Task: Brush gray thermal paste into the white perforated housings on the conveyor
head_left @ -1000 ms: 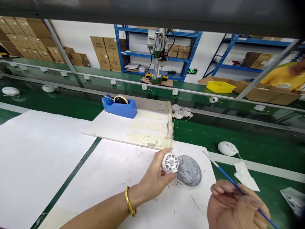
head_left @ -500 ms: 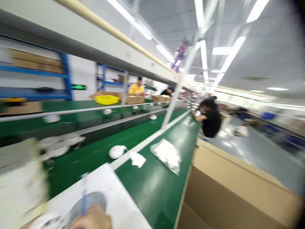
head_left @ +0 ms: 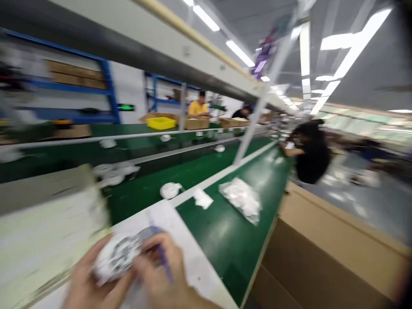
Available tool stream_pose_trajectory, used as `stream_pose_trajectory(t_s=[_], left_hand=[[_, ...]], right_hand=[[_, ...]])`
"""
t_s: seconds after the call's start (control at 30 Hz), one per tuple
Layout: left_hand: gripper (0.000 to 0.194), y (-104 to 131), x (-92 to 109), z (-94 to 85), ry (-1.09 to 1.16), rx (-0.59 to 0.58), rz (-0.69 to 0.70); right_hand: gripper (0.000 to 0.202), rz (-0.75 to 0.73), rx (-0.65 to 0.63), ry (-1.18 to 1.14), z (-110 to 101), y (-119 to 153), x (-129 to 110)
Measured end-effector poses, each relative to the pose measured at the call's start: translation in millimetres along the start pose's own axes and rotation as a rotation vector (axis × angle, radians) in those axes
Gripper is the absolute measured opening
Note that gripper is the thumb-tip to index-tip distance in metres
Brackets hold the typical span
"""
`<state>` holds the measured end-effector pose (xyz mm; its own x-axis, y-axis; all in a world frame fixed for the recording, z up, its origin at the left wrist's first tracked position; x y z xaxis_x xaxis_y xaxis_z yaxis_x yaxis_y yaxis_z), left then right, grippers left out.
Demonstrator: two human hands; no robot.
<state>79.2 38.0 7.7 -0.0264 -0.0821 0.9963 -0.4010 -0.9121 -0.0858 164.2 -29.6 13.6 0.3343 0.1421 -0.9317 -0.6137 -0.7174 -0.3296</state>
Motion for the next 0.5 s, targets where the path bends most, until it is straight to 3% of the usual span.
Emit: stream_pose_trajectory(t_s=[0.03,0.13,0.33,0.5], left_hand=[[0.070,10,4,-9.6,-0.012,0.044,-0.033],[0.069,24,16,-13.7,0.076,-0.016,-0.108],[0.064,25,18,-13.2,0.230,-0.113,-0.234],[0.057,30,16,-16.3,0.258,-0.195,-0.230]], right_hand=[[0.018,0.010,-0.059,-0.070,-8,3,-9],[0.013,-0.050,-0.128,-0.046,-27,-8,-16],[0.019,-0.563,-0.369,0.126,-25,-26,-23],[0.027,-0.728,-0.558,0.209,-27,-34,-38]])
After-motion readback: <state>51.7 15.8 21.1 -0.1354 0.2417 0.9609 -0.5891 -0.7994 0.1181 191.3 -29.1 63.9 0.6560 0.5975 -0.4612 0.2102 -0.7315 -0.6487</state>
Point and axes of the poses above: each hand's wrist, its own y-axis away from the middle knuckle, its own z-axis out of the palm, x = y × z, the point moved 4 cm from there along -y, towards the middle knuckle, and after that the axes turned 2 degrees about y, right-handed, at the moved point
